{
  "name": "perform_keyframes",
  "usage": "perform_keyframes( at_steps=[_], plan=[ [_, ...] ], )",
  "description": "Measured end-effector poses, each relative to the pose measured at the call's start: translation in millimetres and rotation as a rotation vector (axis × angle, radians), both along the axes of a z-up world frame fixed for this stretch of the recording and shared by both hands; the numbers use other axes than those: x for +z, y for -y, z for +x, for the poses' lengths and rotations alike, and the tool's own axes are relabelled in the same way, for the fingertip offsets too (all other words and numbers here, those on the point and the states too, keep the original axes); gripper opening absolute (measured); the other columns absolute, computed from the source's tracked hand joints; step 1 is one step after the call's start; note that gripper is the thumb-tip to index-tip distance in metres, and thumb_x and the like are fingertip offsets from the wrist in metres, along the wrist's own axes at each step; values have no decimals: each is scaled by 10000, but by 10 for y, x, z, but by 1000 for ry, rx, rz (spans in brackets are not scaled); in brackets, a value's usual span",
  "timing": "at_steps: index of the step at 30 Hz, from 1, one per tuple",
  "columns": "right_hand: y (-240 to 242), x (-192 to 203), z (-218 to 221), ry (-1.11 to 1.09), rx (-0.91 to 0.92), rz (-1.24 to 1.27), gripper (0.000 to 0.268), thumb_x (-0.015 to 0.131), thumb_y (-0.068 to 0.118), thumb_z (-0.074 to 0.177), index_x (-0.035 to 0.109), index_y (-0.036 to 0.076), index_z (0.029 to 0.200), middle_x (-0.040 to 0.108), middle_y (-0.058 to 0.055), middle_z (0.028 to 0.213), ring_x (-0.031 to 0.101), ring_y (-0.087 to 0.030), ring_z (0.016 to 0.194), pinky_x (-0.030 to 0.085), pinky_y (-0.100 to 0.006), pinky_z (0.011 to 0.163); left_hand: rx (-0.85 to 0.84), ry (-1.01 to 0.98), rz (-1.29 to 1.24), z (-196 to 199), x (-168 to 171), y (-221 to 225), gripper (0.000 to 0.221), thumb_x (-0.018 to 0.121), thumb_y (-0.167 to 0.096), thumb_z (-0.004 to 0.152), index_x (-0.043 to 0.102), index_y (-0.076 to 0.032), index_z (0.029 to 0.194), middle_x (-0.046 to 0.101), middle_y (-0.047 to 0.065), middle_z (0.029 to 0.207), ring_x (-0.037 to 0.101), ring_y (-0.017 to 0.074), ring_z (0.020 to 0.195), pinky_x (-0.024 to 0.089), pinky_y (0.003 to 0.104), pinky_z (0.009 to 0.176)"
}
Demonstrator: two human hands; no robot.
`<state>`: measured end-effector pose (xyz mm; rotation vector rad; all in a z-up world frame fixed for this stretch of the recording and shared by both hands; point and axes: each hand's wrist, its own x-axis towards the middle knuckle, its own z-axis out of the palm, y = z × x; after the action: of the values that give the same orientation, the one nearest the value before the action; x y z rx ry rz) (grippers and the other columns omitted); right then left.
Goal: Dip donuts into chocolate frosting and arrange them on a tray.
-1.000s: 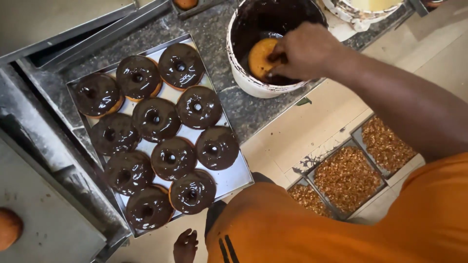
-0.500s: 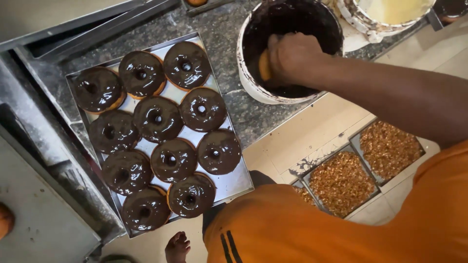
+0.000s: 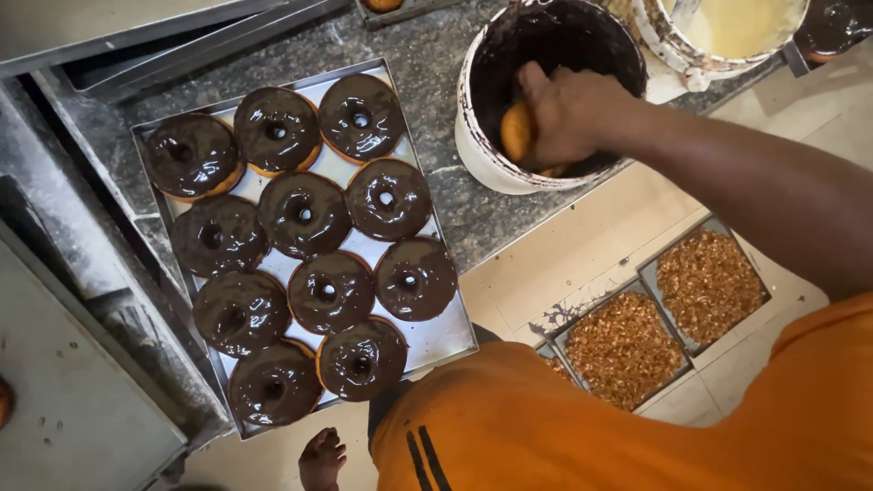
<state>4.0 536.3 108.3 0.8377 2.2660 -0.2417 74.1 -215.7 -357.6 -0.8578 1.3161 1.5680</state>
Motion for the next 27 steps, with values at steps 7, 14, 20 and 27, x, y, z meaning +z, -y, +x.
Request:
perform_keyframes(
  at_steps=[7, 14, 20, 27],
  plan=[
    [-56, 186, 65, -232, 107, 39, 1013, 938, 378, 655, 354, 39, 1411, 614, -310, 1185, 635, -458, 1062, 543, -513, 925, -218, -214, -365, 89, -23, 3, 362, 667, -65, 967, 608, 100, 1284, 609, 201, 972, 572, 297, 714, 412, 343, 519],
    [-310, 591, 338, -361, -269, -146, 840, 819, 64, 826, 363, 103, 1531, 679, -216, 1078, 721, -348, 765, 594, -421, 574, 112, 148, 52, 1, -113, 140, 399, 498, -335, 942, 594, -40, 1193, 715, 99, 1005, 646, 262, 678, 519, 343, 503],
    [-233, 806, 338, -461, -327, -181, 535, 805, 70, 883, 542, 11, 1345, 649, -249, 888, 582, -342, 594, 390, -440, 493, -198, -217, -397, 41, 50, -122, 308, 704, -80, 935, 652, 55, 1208, 665, 155, 935, 637, 230, 662, 474, 290, 507],
    [37, 924, 132, -359, -57, -88, 576, 854, 66, 750, 580, 25, 1254, 686, -141, 957, 715, -239, 781, 604, -358, 667, -133, -227, -328, 15, 178, -192, 279, 663, -96, 933, 652, 46, 1173, 679, 108, 871, 632, 195, 601, 460, 259, 471]
  ],
)
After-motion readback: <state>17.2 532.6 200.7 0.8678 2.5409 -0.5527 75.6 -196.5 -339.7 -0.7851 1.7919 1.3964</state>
